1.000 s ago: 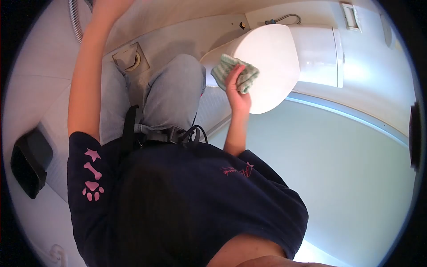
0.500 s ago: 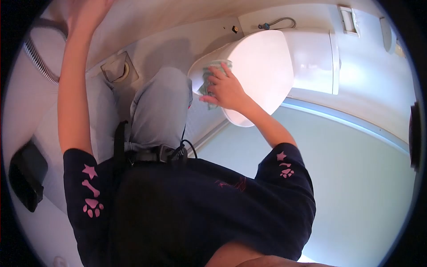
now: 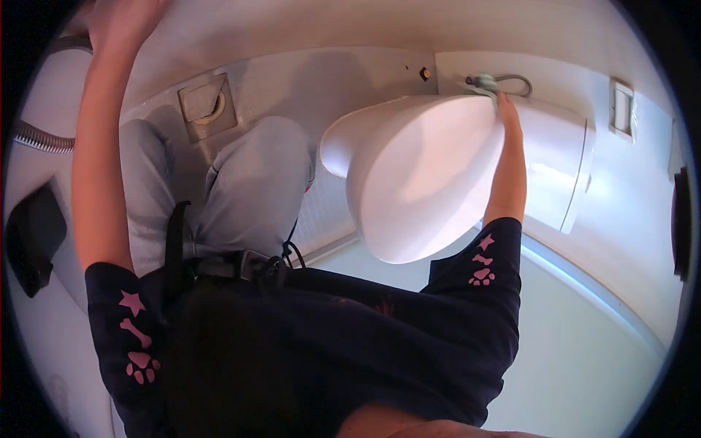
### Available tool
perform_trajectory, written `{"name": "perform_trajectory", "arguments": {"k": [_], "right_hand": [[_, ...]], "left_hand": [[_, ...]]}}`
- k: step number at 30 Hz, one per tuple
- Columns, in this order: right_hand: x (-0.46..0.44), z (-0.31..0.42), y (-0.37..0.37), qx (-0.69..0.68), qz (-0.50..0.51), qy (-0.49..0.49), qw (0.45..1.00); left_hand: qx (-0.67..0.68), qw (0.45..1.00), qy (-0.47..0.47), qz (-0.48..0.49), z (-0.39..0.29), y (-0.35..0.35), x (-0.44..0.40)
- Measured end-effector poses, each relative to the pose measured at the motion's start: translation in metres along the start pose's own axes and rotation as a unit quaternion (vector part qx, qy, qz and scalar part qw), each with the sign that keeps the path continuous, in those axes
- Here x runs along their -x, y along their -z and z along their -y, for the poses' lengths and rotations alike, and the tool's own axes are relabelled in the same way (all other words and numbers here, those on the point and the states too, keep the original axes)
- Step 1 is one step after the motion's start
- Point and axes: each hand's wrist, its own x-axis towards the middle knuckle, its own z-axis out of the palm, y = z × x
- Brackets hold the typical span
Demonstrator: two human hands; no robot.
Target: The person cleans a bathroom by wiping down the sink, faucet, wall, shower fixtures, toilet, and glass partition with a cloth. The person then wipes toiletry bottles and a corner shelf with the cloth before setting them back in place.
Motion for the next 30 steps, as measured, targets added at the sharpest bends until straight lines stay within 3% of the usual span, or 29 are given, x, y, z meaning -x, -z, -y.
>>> {"name": "perform_trajectory", "arguments": {"k": [2, 6, 8, 10, 11, 12, 13, 16, 20, 22, 23, 24, 25, 27, 28, 30], "right_hand": [[-0.002, -0.018, 0.006, -0.066, 0.042, -0.112, 0.991], [0.029, 0.014, 0.002, -0.043, -0.029, -0.072, 0.996], [0.049, 0.049, -0.005, 0.016, -0.179, 0.166, 0.97], [0.079, 0.105, -0.011, -0.021, -0.131, 0.254, 0.958], [0.094, 0.13, -0.017, -0.031, -0.087, 0.296, 0.951], [0.129, 0.169, -0.022, -0.105, -0.131, 0.396, 0.903], [0.15, 0.185, -0.026, -0.082, -0.098, 0.451, 0.883], [0.236, 0.227, -0.026, -0.05, -0.044, 0.474, 0.878], [0.335, 0.194, -0.016, -0.057, 0.001, 0.351, 0.935], [0.339, 0.125, -0.021, -0.081, -0.047, 0.328, 0.94], [0.337, 0.079, -0.018, -0.05, -0.012, 0.253, 0.966], [0.334, 0.047, -0.017, -0.022, 0.028, 0.173, 0.984], [0.335, 0.047, -0.022, -0.031, 0.011, 0.161, 0.986], [0.336, 0.051, -0.034, -0.036, -0.148, 0.134, 0.979], [0.332, 0.052, -0.044, -0.04, -0.165, 0.118, 0.978], [0.313, 0.047, -0.071, 0.1, -0.147, 0.061, 0.982]], "left_hand": [[-0.007, 1.0, -0.009, -0.004, 0.002, -0.005, 0.001], [0.0, 1.0, 0.007, 0.023, -0.002, -0.001, 0.0], [0.006, 1.0, 0.014, -0.001, -0.002, -0.007, 0.001], [0.018, 0.999, 0.021, -0.03, -0.013, -0.006, -0.006], [0.091, 0.994, 0.063, 0.017, -0.021, 0.004, -0.01], [0.16, 0.98, 0.105, 0.062, -0.025, 0.014, -0.015], [0.163, 0.98, 0.107, 0.049, -0.026, 0.021, -0.018], [0.165, 0.97, 0.173, 0.055, -0.027, 0.036, -0.018], [0.211, 0.961, 0.162, 0.069, -0.028, 0.07, -0.036], [0.34, 0.924, 0.174, 0.026, -0.037, 0.078, -0.041], [0.429, 0.888, 0.163, -0.015, -0.043, 0.079, -0.039], [0.443, 0.882, 0.159, 0.031, -0.058, 0.095, -0.04], [0.457, 0.873, 0.152, 0.076, -0.078, 0.114, -0.039], [0.565, 0.809, 0.122, 0.11, -0.128, 0.119, -0.024], [0.615, 0.772, 0.062, 0.148, -0.148, 0.125, -0.027], [0.674, 0.705, -0.063, 0.208, -0.196, 0.138, -0.034]]}}
